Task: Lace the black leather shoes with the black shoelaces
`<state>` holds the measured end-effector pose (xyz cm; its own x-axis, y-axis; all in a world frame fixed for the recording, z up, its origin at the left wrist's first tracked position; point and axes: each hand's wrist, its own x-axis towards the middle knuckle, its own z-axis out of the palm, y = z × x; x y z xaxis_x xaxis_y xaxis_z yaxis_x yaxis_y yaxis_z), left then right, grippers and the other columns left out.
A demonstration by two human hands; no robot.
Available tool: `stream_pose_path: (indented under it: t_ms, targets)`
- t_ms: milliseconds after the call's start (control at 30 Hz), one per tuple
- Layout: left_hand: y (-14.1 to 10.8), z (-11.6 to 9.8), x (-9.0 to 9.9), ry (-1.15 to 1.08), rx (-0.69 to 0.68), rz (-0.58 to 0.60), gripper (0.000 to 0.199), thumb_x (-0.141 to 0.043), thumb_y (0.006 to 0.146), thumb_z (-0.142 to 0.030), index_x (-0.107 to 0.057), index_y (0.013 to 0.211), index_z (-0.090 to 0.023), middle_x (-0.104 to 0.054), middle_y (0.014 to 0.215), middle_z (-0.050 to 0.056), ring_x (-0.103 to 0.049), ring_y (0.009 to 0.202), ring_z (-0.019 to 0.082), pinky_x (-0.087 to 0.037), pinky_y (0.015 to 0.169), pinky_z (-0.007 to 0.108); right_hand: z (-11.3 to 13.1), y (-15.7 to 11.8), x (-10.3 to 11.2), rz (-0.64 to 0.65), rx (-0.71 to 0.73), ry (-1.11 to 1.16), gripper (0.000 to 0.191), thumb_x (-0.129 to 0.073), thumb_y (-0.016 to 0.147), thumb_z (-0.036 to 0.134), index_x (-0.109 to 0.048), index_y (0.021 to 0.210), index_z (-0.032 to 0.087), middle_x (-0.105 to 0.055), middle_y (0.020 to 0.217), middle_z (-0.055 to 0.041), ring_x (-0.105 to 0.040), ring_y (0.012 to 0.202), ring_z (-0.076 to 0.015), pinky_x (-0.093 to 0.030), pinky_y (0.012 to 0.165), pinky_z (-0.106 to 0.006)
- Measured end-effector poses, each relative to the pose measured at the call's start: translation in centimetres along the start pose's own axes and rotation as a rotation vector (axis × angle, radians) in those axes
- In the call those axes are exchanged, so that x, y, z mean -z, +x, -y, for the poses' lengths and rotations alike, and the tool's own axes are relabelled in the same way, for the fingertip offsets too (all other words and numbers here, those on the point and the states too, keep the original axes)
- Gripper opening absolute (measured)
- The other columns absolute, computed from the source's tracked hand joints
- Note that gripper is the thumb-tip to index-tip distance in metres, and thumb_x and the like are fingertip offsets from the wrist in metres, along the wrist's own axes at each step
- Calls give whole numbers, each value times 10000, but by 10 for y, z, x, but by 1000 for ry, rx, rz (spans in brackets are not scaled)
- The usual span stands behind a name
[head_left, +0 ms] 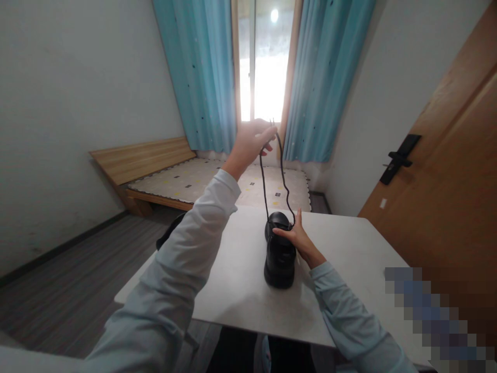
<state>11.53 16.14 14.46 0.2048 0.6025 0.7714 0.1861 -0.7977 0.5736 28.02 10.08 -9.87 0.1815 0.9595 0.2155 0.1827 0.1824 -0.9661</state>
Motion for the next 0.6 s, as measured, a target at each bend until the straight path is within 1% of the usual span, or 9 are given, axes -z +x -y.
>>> stream_pose_path:
  t_ms: [133,267,400,500,600]
  targets:
    - [6,-2,-3,18,-3,-11,168,-532,851,-281,-573,792,-129,-610,657,-7,-577,541,54,-431,497,149,5,-2,-3,4,-103,30,1443,-826,458,483,190,1439,189,-32,1532,-210,-208,1386,-308,-253,1091,-450]
    - [15,-5,-4,80,-87,19,184,-552,831,-249,-574,680,-146,-596,612,-12,-569,568,77,-424,518,190,4,-2,-4,-10,-117,17,1448,-828,448,481,188,1440,199,-77,1530,-202,-216,1383,-310,-266,1086,-457]
    - [21,-16,-3,174,-168,70,196,-603,783,-186,-546,596,-176,-581,590,-16,-557,645,108,-430,612,241,1,-3,-4,-6,-86,5,1406,-815,483,475,187,1440,240,-144,1528,-169,-257,1371,-302,-277,1082,-469]
    - [23,-26,-3,253,-196,79,187,-619,766,-167,-544,594,-170,-589,618,-11,-542,698,119,-416,681,255,3,-5,-4,-7,-97,6,1400,-815,487,464,185,1441,239,-137,1528,-172,-275,1364,-303,-282,1080,-468]
    - [23,-34,-3,322,-241,63,151,-625,758,-185,-566,621,-158,-605,666,-7,-546,727,129,-411,739,270,8,-6,-5,-8,-134,-3,1423,-821,471,469,187,1442,207,-92,1531,-194,-253,1372,-306,-280,1082,-452]
